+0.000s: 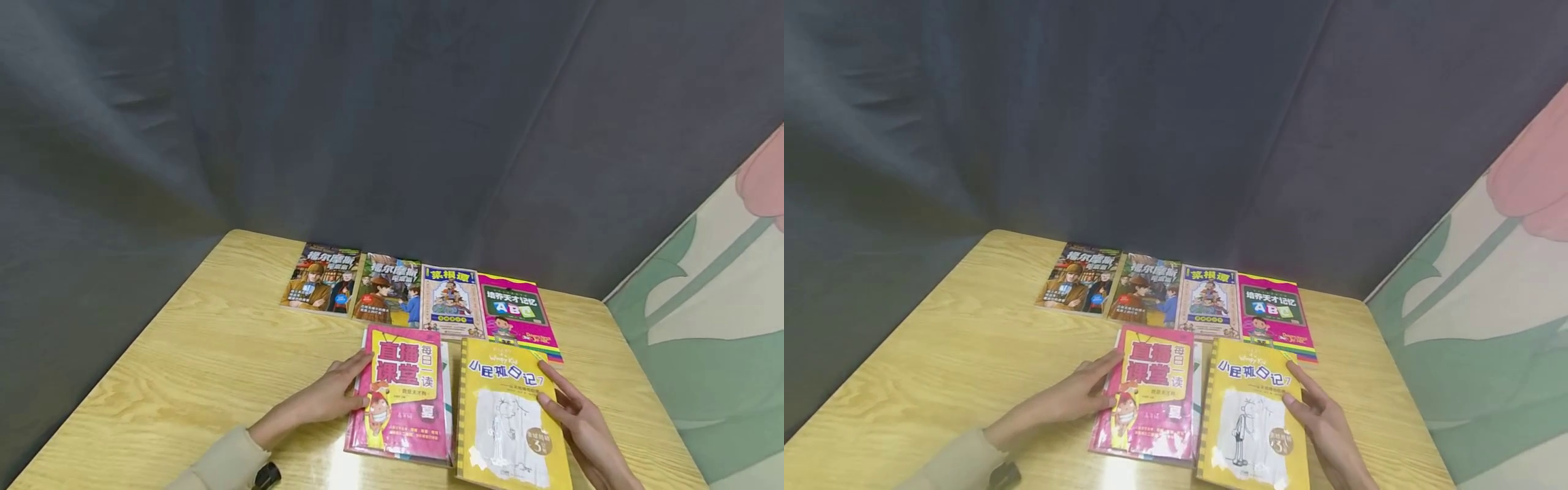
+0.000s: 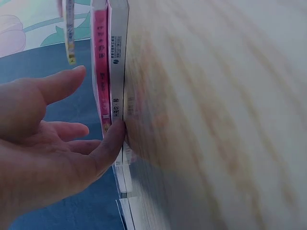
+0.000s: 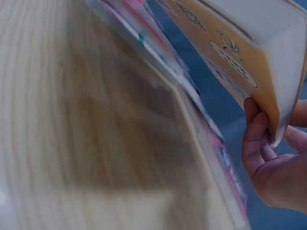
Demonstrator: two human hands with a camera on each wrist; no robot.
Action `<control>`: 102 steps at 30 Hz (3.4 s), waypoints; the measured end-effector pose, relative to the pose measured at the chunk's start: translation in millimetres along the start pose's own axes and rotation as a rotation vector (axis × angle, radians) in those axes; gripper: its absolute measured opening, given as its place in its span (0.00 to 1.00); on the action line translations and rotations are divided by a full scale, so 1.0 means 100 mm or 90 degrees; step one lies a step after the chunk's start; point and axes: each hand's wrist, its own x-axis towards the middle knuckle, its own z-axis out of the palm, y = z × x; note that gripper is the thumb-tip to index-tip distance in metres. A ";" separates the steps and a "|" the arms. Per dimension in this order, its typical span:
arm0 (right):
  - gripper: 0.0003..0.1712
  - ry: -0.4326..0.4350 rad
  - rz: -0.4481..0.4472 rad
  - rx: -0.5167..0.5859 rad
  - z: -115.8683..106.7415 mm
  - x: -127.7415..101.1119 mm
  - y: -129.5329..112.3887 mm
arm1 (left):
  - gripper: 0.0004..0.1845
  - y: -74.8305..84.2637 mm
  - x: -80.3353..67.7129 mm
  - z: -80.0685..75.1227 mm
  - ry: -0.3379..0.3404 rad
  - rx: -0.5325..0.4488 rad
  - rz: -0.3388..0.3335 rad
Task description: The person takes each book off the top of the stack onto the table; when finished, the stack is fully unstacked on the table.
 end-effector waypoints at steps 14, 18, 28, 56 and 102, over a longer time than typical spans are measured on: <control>0.41 -0.055 -0.009 -0.083 -0.15 0.32 0.26 | 0.41 -0.01 0.00 0.01 0.002 -0.006 -0.006; 0.39 -0.034 -0.036 -0.158 -0.15 0.40 0.23 | 0.41 0.01 0.01 0.00 0.004 -0.006 -0.004; 0.39 -0.005 -0.064 -0.320 -0.13 0.47 0.23 | 0.43 0.00 0.01 0.01 0.006 -0.001 -0.015; 0.45 -0.079 -0.348 -0.586 1.19 0.38 0.21 | 0.41 -0.05 0.21 -0.02 0.008 0.003 -0.041; 0.38 -0.182 -0.263 -0.523 1.07 0.39 0.17 | 0.41 0.03 0.20 -0.77 0.067 -0.324 0.058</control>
